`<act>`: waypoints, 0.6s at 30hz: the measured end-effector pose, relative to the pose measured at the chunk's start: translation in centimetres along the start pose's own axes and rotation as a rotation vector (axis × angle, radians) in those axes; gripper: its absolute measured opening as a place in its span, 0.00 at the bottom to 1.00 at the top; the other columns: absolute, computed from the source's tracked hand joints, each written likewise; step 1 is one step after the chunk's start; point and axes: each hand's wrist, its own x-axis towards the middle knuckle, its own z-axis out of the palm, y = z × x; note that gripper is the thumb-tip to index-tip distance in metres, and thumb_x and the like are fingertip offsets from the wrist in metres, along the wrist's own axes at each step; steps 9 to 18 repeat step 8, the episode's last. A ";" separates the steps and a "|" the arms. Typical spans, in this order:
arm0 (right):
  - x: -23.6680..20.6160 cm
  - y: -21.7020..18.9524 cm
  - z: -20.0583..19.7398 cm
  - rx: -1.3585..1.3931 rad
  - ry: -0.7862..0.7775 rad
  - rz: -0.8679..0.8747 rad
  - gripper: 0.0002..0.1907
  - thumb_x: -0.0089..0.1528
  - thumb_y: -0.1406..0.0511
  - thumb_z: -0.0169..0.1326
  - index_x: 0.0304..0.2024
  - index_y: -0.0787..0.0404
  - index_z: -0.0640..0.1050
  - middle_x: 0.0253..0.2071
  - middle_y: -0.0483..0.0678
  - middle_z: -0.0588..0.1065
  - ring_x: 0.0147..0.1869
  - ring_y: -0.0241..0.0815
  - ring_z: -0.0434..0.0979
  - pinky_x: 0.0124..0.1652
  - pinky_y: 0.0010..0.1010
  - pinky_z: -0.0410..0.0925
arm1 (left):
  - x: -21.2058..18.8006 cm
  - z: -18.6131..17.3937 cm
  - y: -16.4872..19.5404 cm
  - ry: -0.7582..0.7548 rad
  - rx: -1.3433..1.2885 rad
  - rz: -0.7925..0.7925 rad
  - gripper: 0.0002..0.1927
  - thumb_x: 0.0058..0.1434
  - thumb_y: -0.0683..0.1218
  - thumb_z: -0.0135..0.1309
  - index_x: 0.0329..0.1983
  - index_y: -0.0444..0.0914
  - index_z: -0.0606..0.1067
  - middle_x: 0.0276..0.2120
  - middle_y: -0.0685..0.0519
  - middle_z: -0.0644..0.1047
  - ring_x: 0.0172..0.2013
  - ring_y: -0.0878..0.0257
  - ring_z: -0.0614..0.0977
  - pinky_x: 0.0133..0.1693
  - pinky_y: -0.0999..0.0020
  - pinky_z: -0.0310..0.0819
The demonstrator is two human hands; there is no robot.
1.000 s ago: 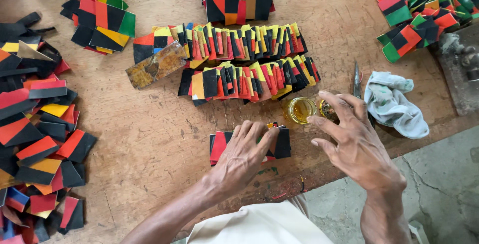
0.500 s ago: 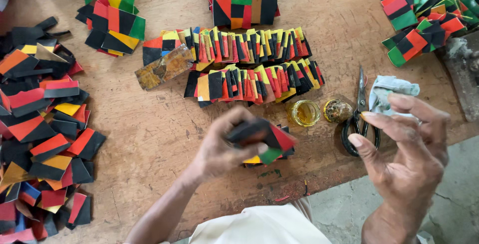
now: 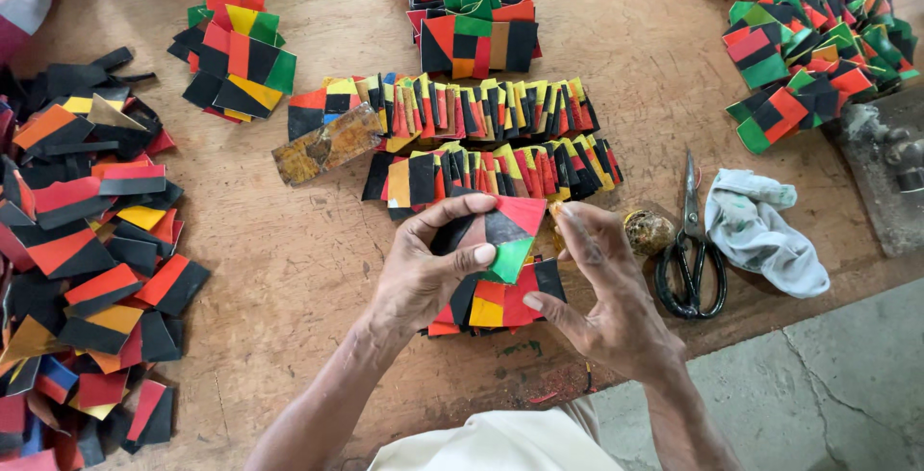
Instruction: The person sits at a workbench covered with piles of colorful cut leather pieces and assembles them into patchwork panels. They pick up pieces one at a time, apply glue from a small jar, and press the pieces onto a growing panel, adding finished panels to a row on the table.
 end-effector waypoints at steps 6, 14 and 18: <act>0.2 0.5 0.7 -0.101 0.015 -0.093 0.48 0.59 0.60 0.65 0.77 0.43 0.55 0.70 0.49 0.60 0.66 0.48 0.70 0.63 0.40 0.70 | -0.1 0.1 -0.3 -0.016 -0.055 0.003 0.27 0.54 0.34 0.67 0.57 0.32 0.75 0.53 0.47 0.79 0.53 0.59 0.81 0.58 0.62 0.77; -0.5 0.3 1.3 -0.232 0.034 -0.158 0.46 0.57 0.61 0.65 0.75 0.39 0.59 0.70 0.43 0.63 0.64 0.48 0.71 0.64 0.42 0.70 | -0.1 0.1 -0.3 0.016 -0.070 0.013 0.27 0.54 0.33 0.67 0.58 0.32 0.75 0.53 0.47 0.79 0.53 0.59 0.81 0.58 0.62 0.78; -0.5 0.3 1.3 -0.232 0.034 -0.158 0.46 0.57 0.61 0.65 0.75 0.39 0.59 0.70 0.43 0.63 0.64 0.48 0.71 0.64 0.42 0.70 | -0.1 0.1 -0.3 0.016 -0.070 0.013 0.27 0.54 0.33 0.67 0.58 0.32 0.75 0.53 0.47 0.79 0.53 0.59 0.81 0.58 0.62 0.78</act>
